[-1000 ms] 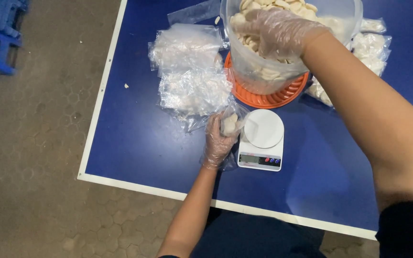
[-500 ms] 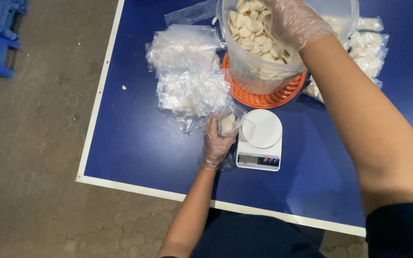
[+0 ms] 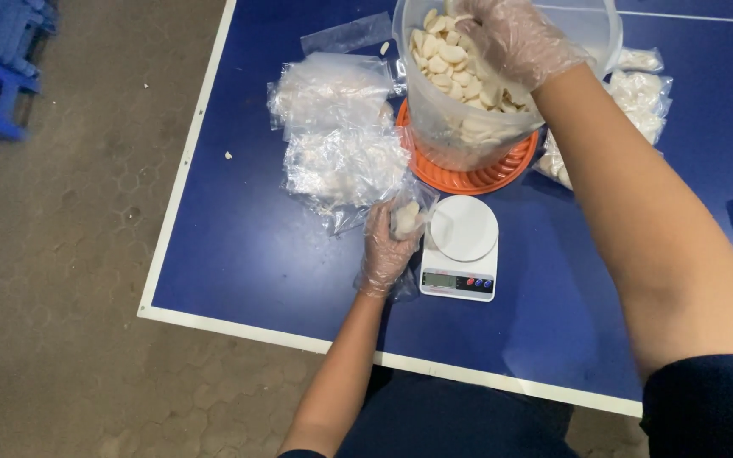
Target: Weighing and bagging small crackers from a bulk container using a digital scale.
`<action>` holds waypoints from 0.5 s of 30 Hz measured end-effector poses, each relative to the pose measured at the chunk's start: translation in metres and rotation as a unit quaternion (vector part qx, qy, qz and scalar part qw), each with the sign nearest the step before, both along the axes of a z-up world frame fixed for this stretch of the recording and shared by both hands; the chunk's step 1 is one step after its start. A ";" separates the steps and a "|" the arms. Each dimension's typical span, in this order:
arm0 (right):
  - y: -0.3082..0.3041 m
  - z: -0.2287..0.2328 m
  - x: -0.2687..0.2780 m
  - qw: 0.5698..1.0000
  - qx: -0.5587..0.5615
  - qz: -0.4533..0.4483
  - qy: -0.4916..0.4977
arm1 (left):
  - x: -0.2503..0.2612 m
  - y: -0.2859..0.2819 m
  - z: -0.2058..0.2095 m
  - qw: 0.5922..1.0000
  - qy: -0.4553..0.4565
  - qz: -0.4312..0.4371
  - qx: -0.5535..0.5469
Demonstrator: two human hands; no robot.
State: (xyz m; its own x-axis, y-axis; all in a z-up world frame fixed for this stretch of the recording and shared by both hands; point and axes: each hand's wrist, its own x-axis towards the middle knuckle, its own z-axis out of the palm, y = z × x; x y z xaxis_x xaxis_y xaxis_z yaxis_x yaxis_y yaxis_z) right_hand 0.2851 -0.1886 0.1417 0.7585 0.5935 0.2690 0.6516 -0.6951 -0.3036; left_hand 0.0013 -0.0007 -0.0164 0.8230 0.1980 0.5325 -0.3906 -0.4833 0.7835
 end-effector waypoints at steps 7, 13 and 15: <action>-0.008 0.010 -0.007 0.998 -0.045 -0.047 0.022 | -0.001 0.001 0.006 1.000 -0.009 -0.016 -0.021; -0.017 0.052 -0.089 0.984 0.134 0.036 -0.109 | -0.001 0.002 -0.007 1.000 -0.012 -0.015 0.001; -0.026 0.057 -0.106 0.971 0.164 0.082 -0.152 | -0.001 0.002 -0.001 1.000 -0.005 -0.019 -0.010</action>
